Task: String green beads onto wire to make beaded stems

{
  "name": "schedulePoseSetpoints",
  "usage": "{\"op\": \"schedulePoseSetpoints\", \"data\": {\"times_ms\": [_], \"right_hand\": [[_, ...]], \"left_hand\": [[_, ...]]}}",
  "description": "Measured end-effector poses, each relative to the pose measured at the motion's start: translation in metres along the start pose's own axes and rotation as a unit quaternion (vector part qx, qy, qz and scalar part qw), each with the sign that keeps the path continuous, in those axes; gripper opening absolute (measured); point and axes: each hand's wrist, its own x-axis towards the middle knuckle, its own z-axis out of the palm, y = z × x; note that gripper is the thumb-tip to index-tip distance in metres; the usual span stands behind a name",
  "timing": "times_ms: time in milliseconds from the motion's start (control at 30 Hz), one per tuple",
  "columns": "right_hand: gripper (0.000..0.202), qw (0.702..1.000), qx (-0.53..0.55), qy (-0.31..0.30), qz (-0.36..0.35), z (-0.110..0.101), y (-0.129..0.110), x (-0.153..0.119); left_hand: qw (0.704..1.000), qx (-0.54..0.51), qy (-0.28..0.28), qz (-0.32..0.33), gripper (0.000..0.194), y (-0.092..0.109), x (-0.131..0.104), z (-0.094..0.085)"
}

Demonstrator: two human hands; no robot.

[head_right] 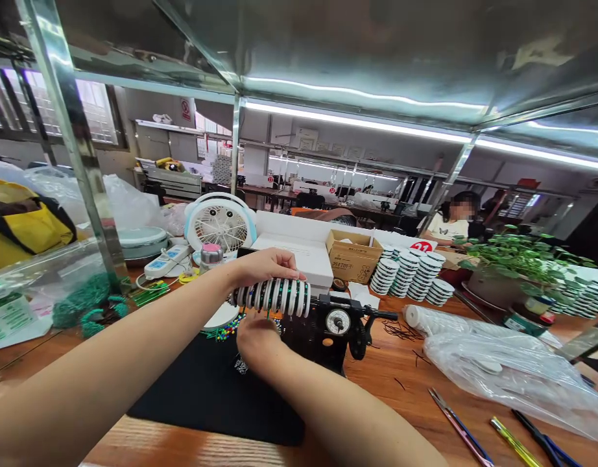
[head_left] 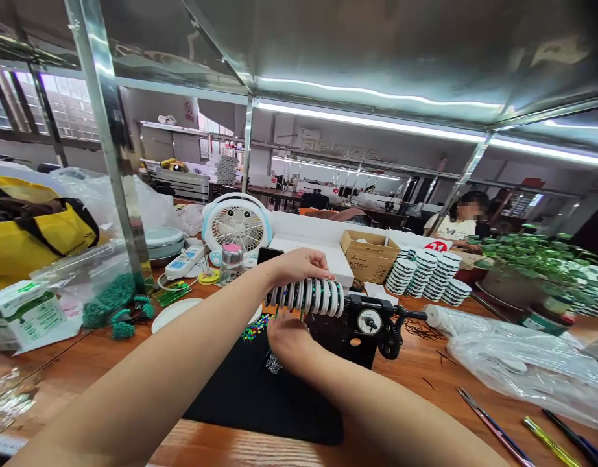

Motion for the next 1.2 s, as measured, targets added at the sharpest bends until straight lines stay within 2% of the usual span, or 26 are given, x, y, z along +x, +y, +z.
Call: {"op": "schedulePoseSetpoints", "data": {"times_ms": [167,300,400,467,500,600,633,700,800,933,1200], "right_hand": [[0.02,0.998,-0.016,0.008,-0.065,-0.001,-0.005,0.0],[0.025,0.997,0.008,0.04,-0.062,-0.009,-0.008,-0.02],[0.018,0.985,0.108,0.106,-0.087,-0.033,-0.006,-0.055],[0.013,0.958,0.205,0.168,-0.11,-0.059,0.006,-0.076],[0.011,0.942,0.25,0.205,-0.089,-0.073,0.015,-0.084],[0.014,0.884,0.33,0.323,0.076,-0.113,0.055,-0.086],[0.013,0.877,0.349,0.313,0.11,-0.121,0.068,-0.082],[0.012,0.866,0.409,0.249,0.145,-0.13,0.09,-0.071],[0.014,0.845,0.479,0.183,0.152,-0.129,0.106,-0.058],[0.017,0.845,0.481,0.179,0.148,-0.125,0.103,-0.054],[0.021,0.862,0.452,0.158,0.165,-0.133,0.095,-0.059]], "left_hand": [[1.0,0.017,-0.021,0.003,0.021,0.002,-0.002,-0.003],[0.999,0.035,-0.041,0.001,0.019,0.007,-0.003,-0.004],[0.998,0.049,-0.051,-0.004,0.017,0.009,-0.004,-0.004],[0.997,0.055,-0.053,-0.007,0.015,0.009,-0.003,-0.004],[0.997,0.057,-0.052,-0.008,0.014,0.009,-0.003,-0.004],[0.997,0.067,-0.037,-0.01,0.012,0.006,-0.002,-0.005],[0.997,0.071,-0.033,-0.012,0.012,0.006,-0.002,-0.005],[0.997,0.076,-0.028,-0.016,0.011,0.006,-0.002,-0.005],[0.996,0.082,-0.026,-0.018,0.011,0.008,-0.003,-0.004],[0.995,0.093,-0.02,-0.022,0.011,0.011,-0.004,-0.001],[0.993,0.109,-0.016,-0.028,0.01,0.013,-0.004,0.001]]}}
